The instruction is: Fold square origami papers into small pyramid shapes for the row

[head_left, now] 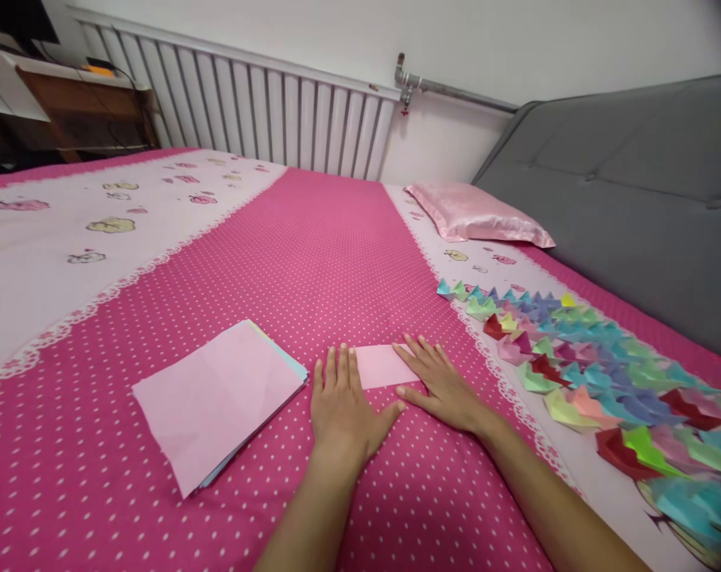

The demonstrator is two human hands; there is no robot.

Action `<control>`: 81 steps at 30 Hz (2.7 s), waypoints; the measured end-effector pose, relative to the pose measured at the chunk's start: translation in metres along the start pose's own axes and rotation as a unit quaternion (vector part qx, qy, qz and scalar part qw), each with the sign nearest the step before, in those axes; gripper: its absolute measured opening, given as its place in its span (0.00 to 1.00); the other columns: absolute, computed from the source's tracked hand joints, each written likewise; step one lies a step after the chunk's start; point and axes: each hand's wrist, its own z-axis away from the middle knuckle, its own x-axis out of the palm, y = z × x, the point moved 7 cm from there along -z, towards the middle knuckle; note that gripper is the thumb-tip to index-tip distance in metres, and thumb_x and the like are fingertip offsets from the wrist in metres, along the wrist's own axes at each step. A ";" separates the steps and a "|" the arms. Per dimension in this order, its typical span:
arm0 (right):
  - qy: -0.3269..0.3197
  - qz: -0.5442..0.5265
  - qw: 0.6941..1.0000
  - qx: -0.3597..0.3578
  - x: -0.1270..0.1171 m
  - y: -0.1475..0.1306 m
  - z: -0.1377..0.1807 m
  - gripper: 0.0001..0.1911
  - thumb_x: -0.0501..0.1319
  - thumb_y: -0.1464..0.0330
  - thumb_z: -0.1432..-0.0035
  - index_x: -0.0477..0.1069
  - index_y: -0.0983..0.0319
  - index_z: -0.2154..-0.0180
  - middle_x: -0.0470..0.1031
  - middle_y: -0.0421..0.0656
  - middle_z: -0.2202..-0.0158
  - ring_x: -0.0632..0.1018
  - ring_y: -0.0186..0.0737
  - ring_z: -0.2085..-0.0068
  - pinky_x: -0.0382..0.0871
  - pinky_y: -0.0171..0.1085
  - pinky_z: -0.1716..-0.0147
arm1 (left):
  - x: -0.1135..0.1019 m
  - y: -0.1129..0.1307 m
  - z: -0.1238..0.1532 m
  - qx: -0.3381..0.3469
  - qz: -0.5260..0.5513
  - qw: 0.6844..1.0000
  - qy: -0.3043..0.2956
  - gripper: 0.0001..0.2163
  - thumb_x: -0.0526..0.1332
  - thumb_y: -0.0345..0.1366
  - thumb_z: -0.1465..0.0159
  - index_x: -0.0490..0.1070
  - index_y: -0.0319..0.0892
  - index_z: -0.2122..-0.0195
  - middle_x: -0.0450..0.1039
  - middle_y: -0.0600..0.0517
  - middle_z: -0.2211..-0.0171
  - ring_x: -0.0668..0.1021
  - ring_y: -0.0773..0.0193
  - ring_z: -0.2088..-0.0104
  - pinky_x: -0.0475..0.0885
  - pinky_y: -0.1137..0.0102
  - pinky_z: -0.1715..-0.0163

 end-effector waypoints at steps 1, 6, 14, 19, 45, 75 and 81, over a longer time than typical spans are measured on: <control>0.000 0.001 1.000 0.001 0.000 0.002 0.000 0.35 0.54 0.54 0.44 0.43 0.50 0.38 0.41 0.42 0.35 0.43 0.50 0.36 0.39 0.56 0.40 | -0.001 -0.001 0.000 -0.008 -0.001 1.000 -0.003 0.47 0.43 0.63 0.49 0.42 0.29 0.37 0.36 0.41 0.36 0.40 0.49 0.37 0.35 0.54 0.40; 0.035 -0.016 0.999 -0.002 -0.008 0.008 0.000 0.30 0.55 0.63 0.45 0.52 0.53 0.40 0.49 0.44 0.37 0.51 0.49 0.37 0.44 0.56 0.41 | -0.008 0.000 0.005 -0.045 0.009 0.999 0.005 0.44 0.45 0.58 0.44 0.41 0.24 0.38 0.36 0.37 0.37 0.41 0.48 0.37 0.37 0.54 0.40; 0.126 -0.073 0.988 -0.057 -0.028 -0.004 0.004 0.32 0.56 0.74 0.56 0.62 0.56 0.45 0.51 0.43 0.37 0.54 0.50 0.38 0.51 0.53 0.42 | -0.044 0.010 0.013 -0.059 0.115 0.985 0.114 0.34 0.48 0.48 0.40 0.48 0.27 0.40 0.47 0.33 0.38 0.52 0.44 0.39 0.52 0.53 0.43; 0.118 -0.047 0.991 -0.042 -0.018 0.005 -0.003 0.28 0.54 0.75 0.53 0.66 0.55 0.48 0.57 0.43 0.40 0.57 0.47 0.39 0.51 0.54 0.42 | -0.056 0.019 0.021 -0.037 0.225 0.966 0.121 0.21 0.46 0.48 0.39 0.68 0.38 0.56 0.71 0.41 0.57 0.73 0.51 0.58 0.65 0.60 0.60; 0.369 -0.045 0.916 -0.154 -0.071 -0.072 0.028 0.13 0.63 0.76 0.51 0.75 0.55 0.64 0.66 0.45 0.47 0.67 0.47 0.49 0.63 0.49 0.53 | -0.026 0.009 0.006 -0.129 0.827 0.524 -0.157 0.08 0.56 0.26 0.41 0.72 0.29 0.64 0.77 0.43 0.74 0.79 0.61 0.73 0.75 0.68 0.66; 0.309 -0.439 0.833 0.137 -0.049 -0.041 0.023 0.14 0.65 0.64 0.53 0.63 0.61 0.66 0.71 0.40 0.69 0.74 0.38 0.66 0.68 0.37 0.66 | -0.022 0.038 0.009 0.029 0.783 0.590 -0.194 0.11 0.59 0.35 0.41 0.73 0.35 0.60 0.74 0.42 0.57 0.74 0.59 0.56 0.64 0.63 0.50; 0.241 -0.563 0.773 0.167 -0.049 -0.037 0.021 0.27 0.67 0.64 0.55 0.62 0.60 0.53 0.75 0.42 0.68 0.75 0.38 0.68 0.70 0.37 0.69 | -0.022 0.039 0.014 0.062 0.705 0.665 -0.239 0.14 0.62 0.41 0.44 0.76 0.34 0.66 0.77 0.45 0.69 0.76 0.65 0.68 0.67 0.70 0.60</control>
